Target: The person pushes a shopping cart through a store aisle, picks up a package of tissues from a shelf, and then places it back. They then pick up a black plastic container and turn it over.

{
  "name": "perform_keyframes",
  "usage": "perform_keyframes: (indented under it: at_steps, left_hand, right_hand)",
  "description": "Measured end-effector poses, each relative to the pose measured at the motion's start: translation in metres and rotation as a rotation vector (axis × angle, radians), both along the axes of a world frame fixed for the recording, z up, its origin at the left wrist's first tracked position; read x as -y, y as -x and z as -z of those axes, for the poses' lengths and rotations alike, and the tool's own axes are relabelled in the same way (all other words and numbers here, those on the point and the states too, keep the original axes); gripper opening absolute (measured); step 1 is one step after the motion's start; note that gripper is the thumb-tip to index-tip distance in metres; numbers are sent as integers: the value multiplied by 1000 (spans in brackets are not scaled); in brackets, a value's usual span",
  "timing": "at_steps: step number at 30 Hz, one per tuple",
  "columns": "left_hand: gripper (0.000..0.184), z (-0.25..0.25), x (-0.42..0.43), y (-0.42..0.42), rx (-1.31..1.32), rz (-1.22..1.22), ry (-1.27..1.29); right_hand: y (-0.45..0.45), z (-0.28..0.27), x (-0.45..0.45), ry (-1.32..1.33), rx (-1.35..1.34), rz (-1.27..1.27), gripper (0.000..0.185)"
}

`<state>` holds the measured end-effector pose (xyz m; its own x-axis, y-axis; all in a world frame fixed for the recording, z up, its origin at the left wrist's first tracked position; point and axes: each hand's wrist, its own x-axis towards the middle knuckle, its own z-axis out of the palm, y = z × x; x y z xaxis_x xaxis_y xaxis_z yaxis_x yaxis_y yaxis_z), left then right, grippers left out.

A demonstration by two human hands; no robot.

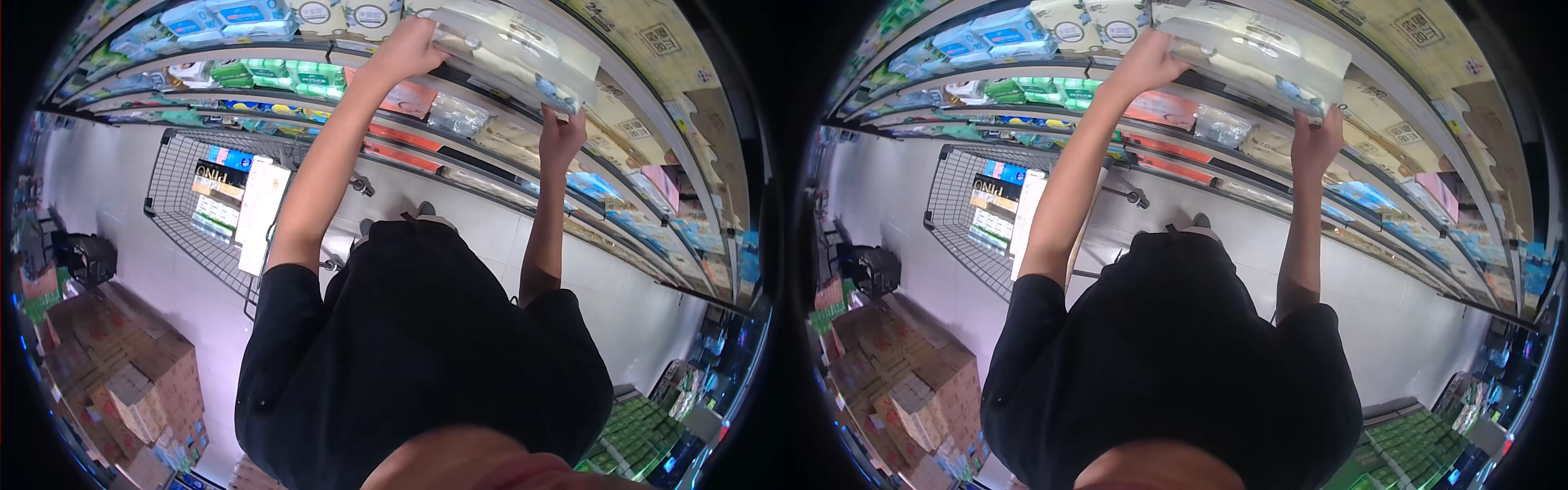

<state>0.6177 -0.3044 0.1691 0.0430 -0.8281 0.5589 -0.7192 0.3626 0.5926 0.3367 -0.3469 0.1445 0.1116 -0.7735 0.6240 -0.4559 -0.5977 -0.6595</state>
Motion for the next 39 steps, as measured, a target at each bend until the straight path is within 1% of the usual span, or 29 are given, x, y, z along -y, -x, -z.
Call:
perform_keyframes:
  at_steps: [1,3,4,5,7,9,10,12,14,15,17,19,20,21,22,23,24,28,30,31,32,33,34,35,37,39]
  left_hand:
    - [26,0,3,-1,0,20,2]
    - [42,-1,8,-3,33,-6,-77]
    - [40,-2,11,-3,64,-47,-87]
    - [40,-4,12,-2,65,-34,-86]
    - [37,-8,12,-2,116,-8,-113]
    - [36,-10,3,2,115,9,-101]
    - [35,-13,0,3,117,18,-88]
    - [34,-18,0,3,133,32,-61]
    - [34,-16,4,0,160,17,-22]
    - [34,-20,2,1,166,39,-28]
    - [34,-25,-6,5,159,0,-69]
    - [35,-25,-5,6,143,25,-109]
    - [34,-23,-4,6,148,-10,-93]
    - [34,-22,-4,8,152,-48,-75]
    - [32,-22,-4,9,249,-71,-32]
    - [32,-22,-4,9,252,-59,-40]
    - [30,-23,-3,9,220,-43,-42]
    - [28,-28,-5,8,182,-23,-105]
    - [29,-25,-7,11,197,-39,-74]
    - [29,-23,-9,13,211,-45,-47]
    - [29,-23,-11,15,213,-38,-48]
    - [30,-21,-14,19,151,-93,-128]
    - [30,-21,-16,22,89,-147,-206]
    - [30,-22,-18,25,91,-137,-206]
    - [32,-25,-19,26,54,-112,-119]
    - [32,-21,-17,20,99,-98,-77]
  right_hand:
    - [1,2,2,10,-24,-7,31]
    - [5,8,8,33,-76,22,32]
    - [6,11,13,128,-144,28,32]
    - [6,12,16,220,-214,33,32]
    - [8,15,20,232,-222,44,31]
    - [9,14,19,151,-187,2,29]
    - [9,13,19,155,-183,16,29]
    - [7,2,14,37,-95,-65,26]
    - [7,-6,11,38,-109,-69,25]
    - [7,-7,11,46,-127,-95,24]
    - [6,1,14,-15,-105,-66,23]
    - [7,9,18,-37,-42,-120,27]
    - [8,19,24,-50,32,-160,35]
    - [7,24,29,-59,39,-142,35]
    - [5,29,33,-31,63,-152,38]
    - [4,31,33,-3,86,-167,41]
    - [7,27,31,58,-48,-106,42]
    - [7,41,35,72,-90,-88,43]
    - [6,39,35,-43,-61,-114,44]
    - [6,38,35,-44,-59,-112,44]
    - [4,33,34,-67,35,-182,44]
    - [4,30,31,-91,128,-249,45]
    - [6,28,30,-91,128,-239,45]
    - [8,26,30,-102,114,-251,44]
    - [11,24,29,-109,103,-256,44]
    - [12,25,31,-117,93,-272,43]
